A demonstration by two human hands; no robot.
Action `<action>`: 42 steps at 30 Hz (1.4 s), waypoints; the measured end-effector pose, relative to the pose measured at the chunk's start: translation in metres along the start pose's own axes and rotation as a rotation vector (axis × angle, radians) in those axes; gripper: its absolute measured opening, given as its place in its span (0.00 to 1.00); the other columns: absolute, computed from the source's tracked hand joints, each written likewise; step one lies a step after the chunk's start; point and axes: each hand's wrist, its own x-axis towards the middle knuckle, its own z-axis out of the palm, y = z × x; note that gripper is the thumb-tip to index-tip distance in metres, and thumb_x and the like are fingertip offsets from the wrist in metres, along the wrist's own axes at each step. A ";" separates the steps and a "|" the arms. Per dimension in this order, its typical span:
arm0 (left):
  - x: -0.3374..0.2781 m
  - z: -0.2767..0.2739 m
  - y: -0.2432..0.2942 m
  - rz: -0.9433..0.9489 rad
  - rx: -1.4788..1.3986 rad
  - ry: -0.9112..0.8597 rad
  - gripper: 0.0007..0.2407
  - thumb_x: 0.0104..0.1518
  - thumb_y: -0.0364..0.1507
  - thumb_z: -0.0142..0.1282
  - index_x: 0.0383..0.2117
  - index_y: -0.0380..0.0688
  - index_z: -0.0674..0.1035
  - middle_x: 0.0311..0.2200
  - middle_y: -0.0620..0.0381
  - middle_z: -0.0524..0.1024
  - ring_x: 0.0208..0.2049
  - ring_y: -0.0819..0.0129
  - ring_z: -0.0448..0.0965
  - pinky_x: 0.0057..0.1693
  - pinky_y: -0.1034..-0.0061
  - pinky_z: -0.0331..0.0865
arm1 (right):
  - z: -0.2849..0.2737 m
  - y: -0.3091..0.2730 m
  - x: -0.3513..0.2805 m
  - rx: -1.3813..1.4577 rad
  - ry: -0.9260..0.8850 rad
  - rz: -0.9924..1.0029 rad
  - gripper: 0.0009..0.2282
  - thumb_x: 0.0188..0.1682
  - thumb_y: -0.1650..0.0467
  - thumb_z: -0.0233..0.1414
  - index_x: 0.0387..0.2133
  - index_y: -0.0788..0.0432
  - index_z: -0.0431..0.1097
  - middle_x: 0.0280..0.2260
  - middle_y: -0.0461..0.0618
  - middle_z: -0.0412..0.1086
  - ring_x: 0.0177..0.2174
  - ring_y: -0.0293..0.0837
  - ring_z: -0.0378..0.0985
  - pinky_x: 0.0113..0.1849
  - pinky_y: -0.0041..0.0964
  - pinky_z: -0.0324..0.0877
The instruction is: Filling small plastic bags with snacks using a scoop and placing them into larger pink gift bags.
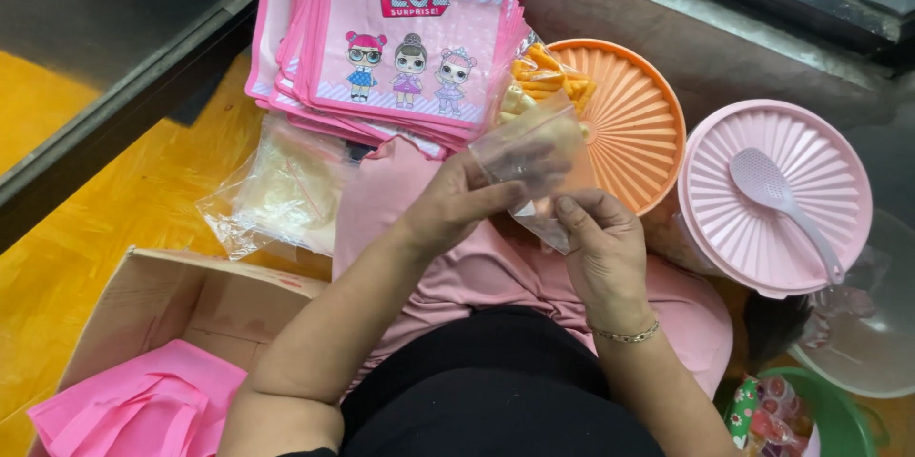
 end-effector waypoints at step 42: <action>0.011 0.005 -0.064 -0.333 0.549 -0.212 0.06 0.50 0.27 0.51 0.19 0.43 0.79 0.11 0.63 0.70 0.18 0.85 0.65 0.25 0.91 0.61 | -0.096 -0.090 -0.026 -0.700 0.106 -0.187 0.02 0.41 0.77 0.51 0.24 0.66 0.65 0.18 0.48 0.61 0.24 0.32 0.63 0.28 0.25 0.66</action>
